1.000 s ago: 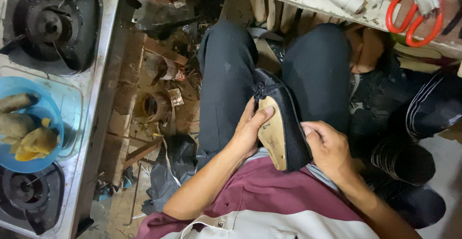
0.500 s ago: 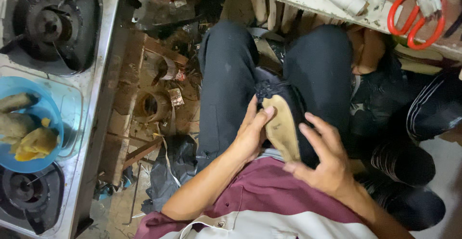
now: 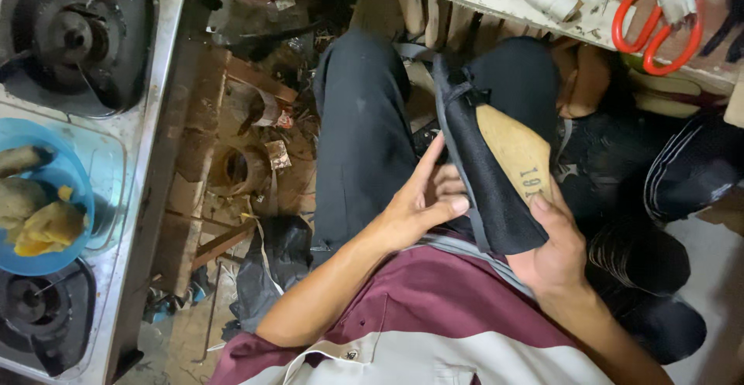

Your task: The person sits on the floor of a shoe workshop and attaches a rubber sole to a shoe upper. They fit the sole against the lasted upper, press and align it by hand, tap and press the sole with a hammer, and set the finished shoe on a shelf with other completed shoes.

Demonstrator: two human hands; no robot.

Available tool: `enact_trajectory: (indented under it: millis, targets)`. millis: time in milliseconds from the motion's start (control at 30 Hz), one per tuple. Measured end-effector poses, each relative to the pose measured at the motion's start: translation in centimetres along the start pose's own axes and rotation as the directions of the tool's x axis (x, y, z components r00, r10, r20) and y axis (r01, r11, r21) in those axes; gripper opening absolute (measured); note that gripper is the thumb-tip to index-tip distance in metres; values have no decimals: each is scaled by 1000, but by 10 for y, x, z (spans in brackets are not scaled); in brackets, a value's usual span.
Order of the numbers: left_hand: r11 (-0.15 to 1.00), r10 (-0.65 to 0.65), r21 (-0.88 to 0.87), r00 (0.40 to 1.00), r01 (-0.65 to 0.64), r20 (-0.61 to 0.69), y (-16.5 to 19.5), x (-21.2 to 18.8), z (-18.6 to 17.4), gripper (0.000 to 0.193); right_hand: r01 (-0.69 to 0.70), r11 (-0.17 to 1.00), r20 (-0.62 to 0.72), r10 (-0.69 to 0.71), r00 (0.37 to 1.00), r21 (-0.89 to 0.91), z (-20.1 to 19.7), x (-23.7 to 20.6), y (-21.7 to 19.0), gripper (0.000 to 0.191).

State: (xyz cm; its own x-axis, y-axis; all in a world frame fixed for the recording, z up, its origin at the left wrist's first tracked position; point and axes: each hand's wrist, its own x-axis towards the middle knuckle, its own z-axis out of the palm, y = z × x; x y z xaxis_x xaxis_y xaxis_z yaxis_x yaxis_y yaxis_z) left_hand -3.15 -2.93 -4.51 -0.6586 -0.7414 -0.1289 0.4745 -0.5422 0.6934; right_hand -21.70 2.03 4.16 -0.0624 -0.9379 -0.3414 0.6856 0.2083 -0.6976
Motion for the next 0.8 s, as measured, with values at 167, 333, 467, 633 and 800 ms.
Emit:
enact_trajectory:
  millis: [167,333,467,633,800]
  targets:
    - [997,39,-66,997,-35,71,-1,-4,1,106,-45,999,-88,45,995,-1,2,2,8,66]
    - [997,-9,-78,994,17,110,8,-6,-5,111,-38,998,-80,34,996,-43,5,5,13,65]
    - [993,-16,-111,993,29,119,11,-6,-9,114,-20,994,-56,14,998,-103,8,8,17,66]
    - [990,-28,-132,992,44,124,10,-6,-13,115,-41,995,-44,37,998,-89,12,9,17,67]
    - [993,-65,-85,984,80,166,14,-7,-15,121,-31,993,-47,26,999,-112,15,10,19,68]
